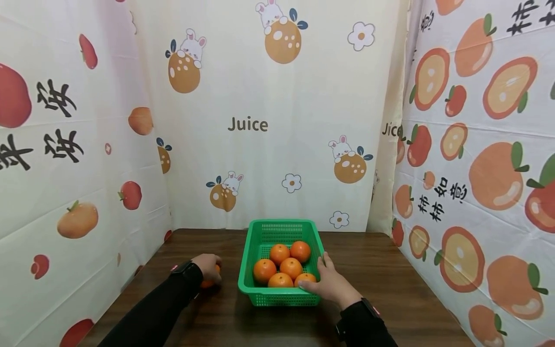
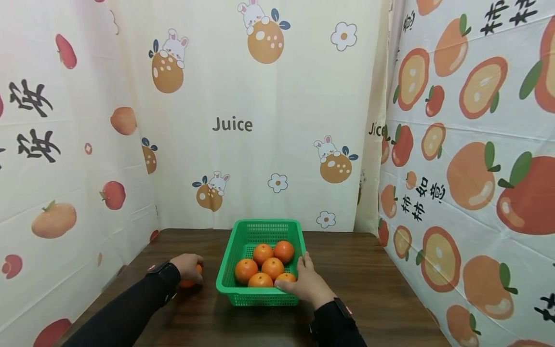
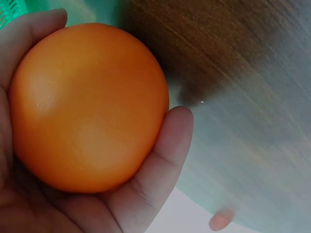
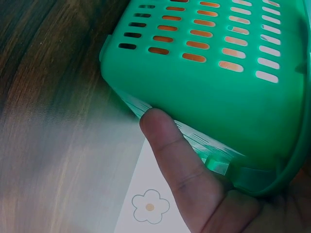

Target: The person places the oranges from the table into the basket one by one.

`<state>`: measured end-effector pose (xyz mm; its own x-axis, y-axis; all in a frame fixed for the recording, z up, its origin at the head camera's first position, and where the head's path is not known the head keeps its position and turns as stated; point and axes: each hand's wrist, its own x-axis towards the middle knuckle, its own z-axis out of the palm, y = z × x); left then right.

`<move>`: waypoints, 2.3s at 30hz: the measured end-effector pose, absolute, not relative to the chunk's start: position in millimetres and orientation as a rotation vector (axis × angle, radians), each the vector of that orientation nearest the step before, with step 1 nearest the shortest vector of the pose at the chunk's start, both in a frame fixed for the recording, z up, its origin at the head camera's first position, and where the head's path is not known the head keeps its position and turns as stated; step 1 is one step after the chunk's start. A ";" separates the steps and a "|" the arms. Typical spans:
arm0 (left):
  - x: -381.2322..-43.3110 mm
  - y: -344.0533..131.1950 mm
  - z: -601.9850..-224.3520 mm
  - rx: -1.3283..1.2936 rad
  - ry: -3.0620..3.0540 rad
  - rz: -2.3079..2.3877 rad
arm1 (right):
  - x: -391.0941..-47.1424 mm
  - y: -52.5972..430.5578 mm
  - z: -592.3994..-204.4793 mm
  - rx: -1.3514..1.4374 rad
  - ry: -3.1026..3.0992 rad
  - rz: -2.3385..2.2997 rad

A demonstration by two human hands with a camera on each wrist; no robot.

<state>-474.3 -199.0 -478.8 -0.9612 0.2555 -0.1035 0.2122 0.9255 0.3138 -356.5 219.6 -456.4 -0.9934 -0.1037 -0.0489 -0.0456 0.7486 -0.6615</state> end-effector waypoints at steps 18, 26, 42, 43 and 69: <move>-474.6 -189.9 -454.4 0.411 2.983 0.426 | -356.4 219.3 -456.8 -0.129 2.846 -1.102; -479.6 -191.6 -453.6 0.388 2.978 0.468 | -356.5 218.7 -460.0 -0.123 2.869 -1.079; -487.3 -184.1 -438.3 0.398 2.989 0.497 | -355.9 220.1 -459.2 -0.126 2.873 -1.084; -487.8 -183.0 -436.5 0.404 2.997 0.490 | -355.8 220.2 -459.1 -0.119 2.869 -1.090; -482.1 -168.7 -409.9 0.469 3.054 0.458 | -355.6 218.6 -457.4 -0.121 2.874 -1.087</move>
